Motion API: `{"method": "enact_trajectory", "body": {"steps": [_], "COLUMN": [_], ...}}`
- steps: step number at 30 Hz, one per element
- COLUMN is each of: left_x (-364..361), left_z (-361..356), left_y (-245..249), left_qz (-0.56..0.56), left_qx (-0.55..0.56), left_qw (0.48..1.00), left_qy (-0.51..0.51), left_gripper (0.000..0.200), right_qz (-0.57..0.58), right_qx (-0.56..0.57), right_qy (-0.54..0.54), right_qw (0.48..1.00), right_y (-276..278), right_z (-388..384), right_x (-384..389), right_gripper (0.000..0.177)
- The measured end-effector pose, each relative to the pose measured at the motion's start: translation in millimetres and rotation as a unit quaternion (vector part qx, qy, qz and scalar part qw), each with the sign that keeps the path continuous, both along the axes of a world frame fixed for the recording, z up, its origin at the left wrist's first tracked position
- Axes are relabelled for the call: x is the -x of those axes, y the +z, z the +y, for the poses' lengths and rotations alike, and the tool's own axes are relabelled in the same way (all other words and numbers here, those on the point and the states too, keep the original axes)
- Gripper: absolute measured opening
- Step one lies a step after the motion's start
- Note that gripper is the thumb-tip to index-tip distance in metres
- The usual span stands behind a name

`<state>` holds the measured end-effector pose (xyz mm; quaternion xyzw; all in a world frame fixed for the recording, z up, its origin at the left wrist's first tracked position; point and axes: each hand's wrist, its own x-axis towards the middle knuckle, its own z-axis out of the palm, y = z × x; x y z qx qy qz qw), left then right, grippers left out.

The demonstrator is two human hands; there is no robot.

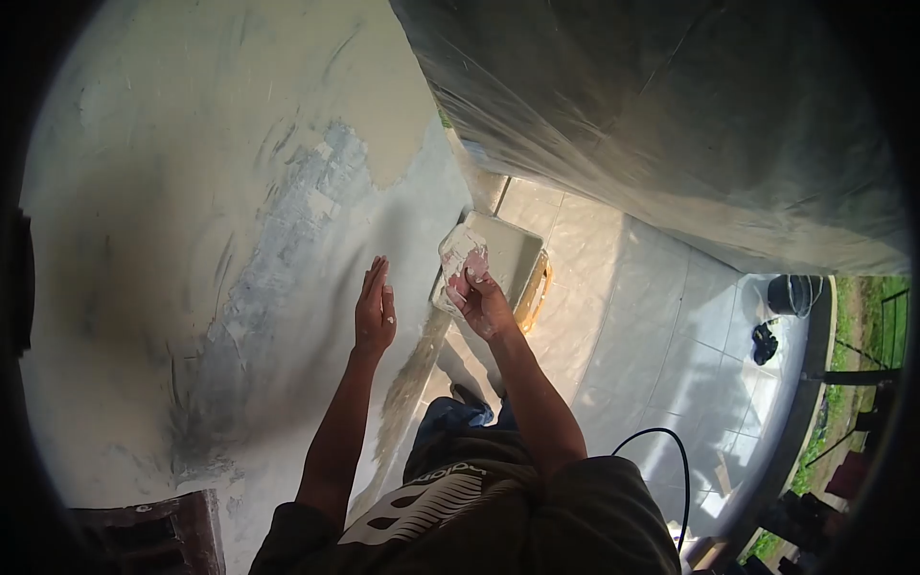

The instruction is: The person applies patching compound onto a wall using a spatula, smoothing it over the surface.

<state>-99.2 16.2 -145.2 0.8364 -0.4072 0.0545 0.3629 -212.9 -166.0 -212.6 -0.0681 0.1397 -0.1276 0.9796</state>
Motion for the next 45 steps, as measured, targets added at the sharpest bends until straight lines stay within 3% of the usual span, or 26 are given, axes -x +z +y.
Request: {"method": "enact_trajectory", "body": {"steps": [1,8,18,21,24,25,26,28,30,34,37,38,40,42,45], "left_x": [0,1,-21,-30,-39,-41,-41,-47,-47,-53,-57,-58,-56,-56,-57], "left_z": [2,23,48,47,49,47,48,47,44,34,31,30,30,31,32], "left_y": [8,68,149,158,157,155,153,150,150,154,156,156,157,157,157], "left_qz": [-0.014,-0.096,-0.251,-0.264,-0.268,-0.269,-0.266,-0.27,-0.273,-0.279,-0.283,-0.282,-0.272,-0.268,-0.269], "left_qx": [0.01,0.046,-0.047,-0.052,-0.057,-0.054,-0.056,-0.058,-0.067,-0.076,-0.071,-0.073,-0.071,-0.07,-0.065], "left_qw": [1.0,0.994,0.966,0.962,0.961,0.961,0.962,0.961,0.959,0.956,0.956,0.956,0.959,0.96,0.96], "left_qy": [0.0,-0.01,-0.047,-0.048,-0.041,-0.034,-0.031,-0.032,-0.034,-0.04,-0.043,-0.044,-0.044,-0.043,-0.045], "left_gripper": [0.04,0.04,0.037,0.035,0.034,0.033,0.033,0.032,0.032,0.031,0.032,0.032,0.031,0.031,0.031], "right_qz": [-0.071,-0.095,-0.046,0.014,-0.002,0.042,0.042,0.055,0.067,0.075,0.095,0.096,0.112,0.115,0.146], "right_qx": [-0.023,-0.004,0.248,0.395,0.444,0.53,0.529,0.637,0.613,0.641,0.72,0.719,0.731,0.723,0.736], "right_qy": [0.01,0.013,-0.098,-0.164,-0.238,-0.275,-0.27,-0.366,-0.356,-0.321,-0.379,-0.378,-0.418,-0.408,-0.413], "right_qw": [0.997,0.995,0.963,0.904,0.864,0.801,0.803,0.677,0.702,0.693,0.574,0.575,0.528,0.546,0.516], "right_y": [6,69,134,146,140,122,126,155,166,170,175,176,177,179,179], "right_z": [0,19,34,34,31,24,22,25,28,24,28,29,34,39,48], "right_x": [-1,4,-20,-41,-74,-92,-93,-94,-105,-136,-158,-167,-180,-188,-194], "right_gripper": [0.023,0.026,0.02,0.021,0.012,0.011,0.011,0.012,0.018,0.032,0.036,0.036,0.039,0.04,0.039]}}
